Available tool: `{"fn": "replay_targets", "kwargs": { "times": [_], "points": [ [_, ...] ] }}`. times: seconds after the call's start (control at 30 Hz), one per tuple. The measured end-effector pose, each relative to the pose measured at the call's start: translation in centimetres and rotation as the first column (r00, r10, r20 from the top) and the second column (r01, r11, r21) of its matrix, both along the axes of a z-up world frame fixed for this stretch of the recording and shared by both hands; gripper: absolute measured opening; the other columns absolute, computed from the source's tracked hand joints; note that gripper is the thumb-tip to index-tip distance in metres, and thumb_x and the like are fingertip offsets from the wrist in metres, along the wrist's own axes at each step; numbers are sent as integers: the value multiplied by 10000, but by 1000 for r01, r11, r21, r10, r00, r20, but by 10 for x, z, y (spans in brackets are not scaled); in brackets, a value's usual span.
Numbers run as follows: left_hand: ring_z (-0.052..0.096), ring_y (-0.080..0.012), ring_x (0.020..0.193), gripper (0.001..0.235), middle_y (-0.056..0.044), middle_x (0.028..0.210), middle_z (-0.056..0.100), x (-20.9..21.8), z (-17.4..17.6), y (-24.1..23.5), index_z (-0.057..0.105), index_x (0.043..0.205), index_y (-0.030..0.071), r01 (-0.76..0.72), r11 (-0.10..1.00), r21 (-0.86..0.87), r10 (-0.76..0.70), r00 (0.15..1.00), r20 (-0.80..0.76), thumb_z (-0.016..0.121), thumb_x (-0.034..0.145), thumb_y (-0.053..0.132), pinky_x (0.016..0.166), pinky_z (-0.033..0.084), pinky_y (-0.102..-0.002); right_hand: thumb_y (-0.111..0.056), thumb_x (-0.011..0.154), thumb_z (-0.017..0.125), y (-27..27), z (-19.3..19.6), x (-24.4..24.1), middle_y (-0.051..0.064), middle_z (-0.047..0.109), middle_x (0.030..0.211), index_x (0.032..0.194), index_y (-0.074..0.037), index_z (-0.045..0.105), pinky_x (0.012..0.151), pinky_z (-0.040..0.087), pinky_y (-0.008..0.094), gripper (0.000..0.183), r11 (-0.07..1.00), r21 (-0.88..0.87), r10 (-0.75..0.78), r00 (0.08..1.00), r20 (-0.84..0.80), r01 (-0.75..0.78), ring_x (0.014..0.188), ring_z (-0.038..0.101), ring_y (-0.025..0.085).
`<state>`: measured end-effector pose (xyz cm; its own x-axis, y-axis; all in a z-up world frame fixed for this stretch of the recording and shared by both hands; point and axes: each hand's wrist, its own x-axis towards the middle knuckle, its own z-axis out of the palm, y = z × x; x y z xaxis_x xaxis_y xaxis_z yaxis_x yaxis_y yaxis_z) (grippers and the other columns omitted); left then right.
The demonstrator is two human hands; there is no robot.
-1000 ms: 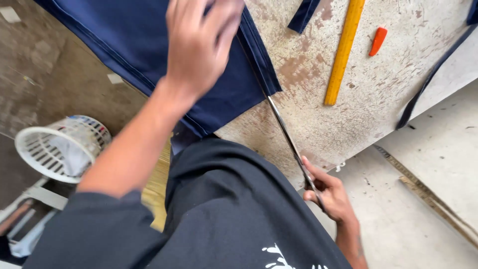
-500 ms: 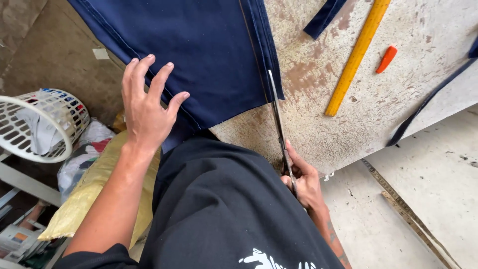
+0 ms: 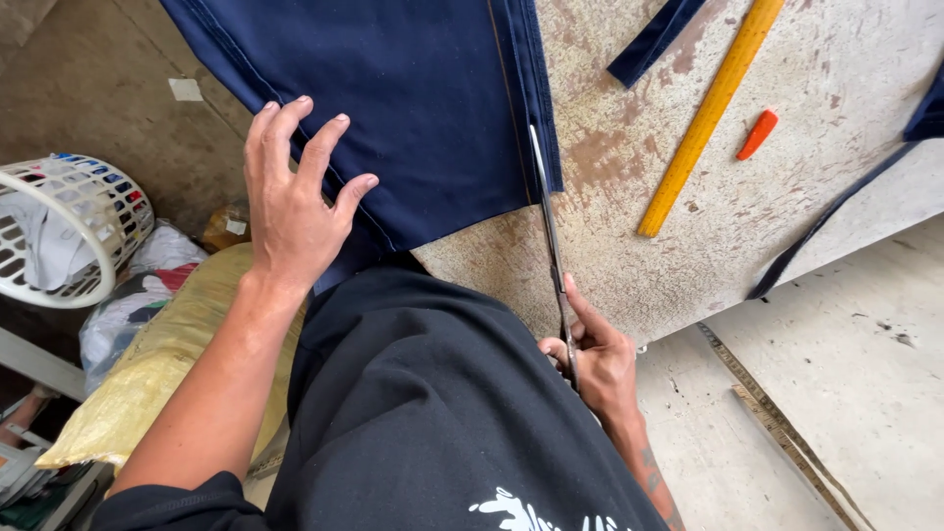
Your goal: Cutting long strips and trimming smaller pieces of blue fabric using tailor's shears on a cutting table.
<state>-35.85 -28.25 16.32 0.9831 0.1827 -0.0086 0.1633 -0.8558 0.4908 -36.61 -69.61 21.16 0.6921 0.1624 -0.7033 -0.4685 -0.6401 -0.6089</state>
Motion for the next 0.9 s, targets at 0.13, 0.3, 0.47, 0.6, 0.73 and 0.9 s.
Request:
{"fn": "replay_targets", "kwargs": {
  "times": [0.13, 0.3, 0.47, 0.6, 0.73, 0.9],
  "points": [
    [429, -533, 1481, 627, -242, 1553, 487, 6, -4, 3, 657, 1475, 47, -12, 1000, -7, 13, 999, 33, 1019, 989, 205, 1243, 430, -722, -508, 747, 897, 24, -14, 27, -70, 357, 784, 1642, -235, 554, 632, 301, 264, 996, 1000, 13, -4, 999, -42, 4, 685, 301, 81],
    [422, -505, 1466, 674, -230, 1536, 486, 3, -8, 5, 662, 1467, 63, -6, 1000, 3, 6, 1000, 14, 1055, 946, 231, 1235, 436, -698, -594, 774, 834, 41, -19, 44, -73, 322, 779, 1676, -233, 508, 627, 253, 254, 1024, 997, 74, -10, 999, -48, 13, 677, 281, 80],
    [443, -485, 1434, 651, -131, 1503, 465, 3, -17, 9, 686, 1471, 138, -25, 999, 24, 23, 998, 61, 952, 945, 414, 1117, 467, -647, -284, 714, 973, 26, -37, 37, 129, 678, 635, 1567, -129, 621, 424, 637, 355, 935, 958, 228, -137, 976, -167, 173, 518, 727, 246],
    [422, -476, 1429, 631, -135, 1491, 462, 3, -14, 11, 678, 1456, 137, -12, 1000, 25, 11, 999, 41, 942, 949, 405, 1131, 430, -653, -261, 702, 984, 30, -23, 42, 119, 674, 609, 1528, -141, 664, 394, 624, 339, 895, 974, 166, -134, 984, -115, 152, 481, 715, 231],
    [400, -472, 1453, 643, -126, 1504, 448, 9, -20, 13, 643, 1480, 147, -22, 999, 31, 21, 999, 40, 891, 972, 452, 1133, 415, -645, -410, 666, 1002, 52, -28, 68, 72, 640, 684, 1569, -217, 641, 507, 573, 345, 992, 995, 64, -71, 997, -11, 71, 560, 677, 198],
    [396, -470, 1462, 654, -140, 1513, 445, 4, -17, 10, 640, 1487, 138, -29, 1000, 7, 29, 999, 16, 892, 972, 452, 1145, 410, -653, -405, 753, 987, 91, -21, 97, 27, 620, 681, 1625, -268, 582, 587, 551, 283, 972, 1000, 18, -23, 999, 25, 22, 594, 659, 148]
  ]
}}
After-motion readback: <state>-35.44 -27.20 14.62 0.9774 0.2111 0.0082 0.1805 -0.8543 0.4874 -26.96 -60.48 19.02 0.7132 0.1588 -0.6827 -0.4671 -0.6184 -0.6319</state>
